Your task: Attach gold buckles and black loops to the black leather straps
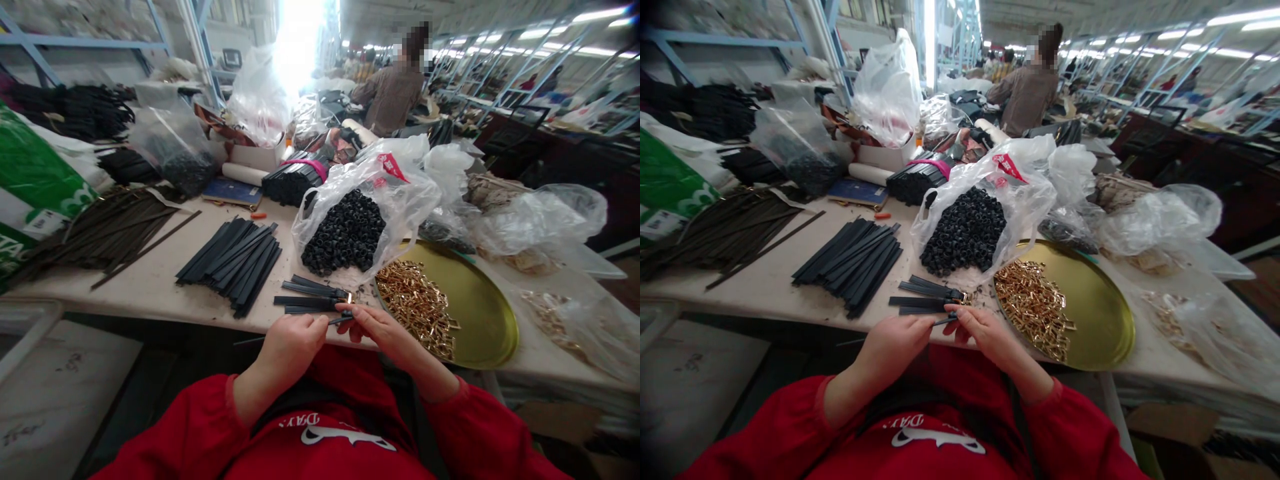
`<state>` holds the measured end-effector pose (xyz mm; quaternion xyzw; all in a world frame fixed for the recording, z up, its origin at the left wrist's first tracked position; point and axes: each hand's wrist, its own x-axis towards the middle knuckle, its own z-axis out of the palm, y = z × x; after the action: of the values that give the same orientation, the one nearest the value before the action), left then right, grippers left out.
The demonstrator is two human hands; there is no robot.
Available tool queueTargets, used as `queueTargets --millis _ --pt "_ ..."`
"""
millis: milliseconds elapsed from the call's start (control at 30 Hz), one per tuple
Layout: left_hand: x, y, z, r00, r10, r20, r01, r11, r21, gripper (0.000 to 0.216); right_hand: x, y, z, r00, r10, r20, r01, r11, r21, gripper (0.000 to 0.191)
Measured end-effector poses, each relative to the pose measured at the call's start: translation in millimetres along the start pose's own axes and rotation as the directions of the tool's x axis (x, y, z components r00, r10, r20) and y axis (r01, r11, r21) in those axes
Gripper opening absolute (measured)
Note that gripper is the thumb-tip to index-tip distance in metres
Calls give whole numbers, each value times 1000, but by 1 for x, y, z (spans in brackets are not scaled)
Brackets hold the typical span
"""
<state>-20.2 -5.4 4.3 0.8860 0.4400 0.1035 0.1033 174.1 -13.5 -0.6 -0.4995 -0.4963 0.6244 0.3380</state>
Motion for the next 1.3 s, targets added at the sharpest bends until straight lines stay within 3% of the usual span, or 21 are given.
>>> queueTargets --millis 200,433,633,767,867,967,1067,1133,1200,1300 --pt "1 5 0 997 -71 9 71 997 -5 24 8 7 11 986 -36 -164 41 999 31 38" --pt "0 -1 0 972 -211 105 230 943 -241 25 4 13 9 995 -91 -48 88 994 -64 41" --pt "-2 -3 -1 968 -164 191 226 899 -375 25 7 21 6 984 -136 -118 106 967 -233 36" --pt "-2 -9 -8 963 -101 249 192 908 -372 27 2 20 7 986 -129 -108 93 952 -293 34" --pt "-2 -12 -17 959 -69 274 170 915 -366 26 -2 17 10 994 -60 -93 41 980 -195 33" --pt "-2 -10 -22 965 -67 254 176 882 -437 25 -4 16 16 998 42 -55 -40 998 39 35" --pt "-5 -7 -23 973 -87 212 187 837 -514 28 -6 18 21 995 65 -75 -46 971 233 39" --pt "-7 -7 -21 970 -99 223 202 838 -507 28 -7 21 22 994 61 -87 -36 962 269 39" --pt "-10 -7 -20 964 -100 247 209 856 -472 27 -10 23 22 997 37 -72 -22 979 204 38" --pt "-13 -6 -20 958 -49 283 179 871 -457 27 -13 22 24 996 -83 -27 81 995 -59 31"
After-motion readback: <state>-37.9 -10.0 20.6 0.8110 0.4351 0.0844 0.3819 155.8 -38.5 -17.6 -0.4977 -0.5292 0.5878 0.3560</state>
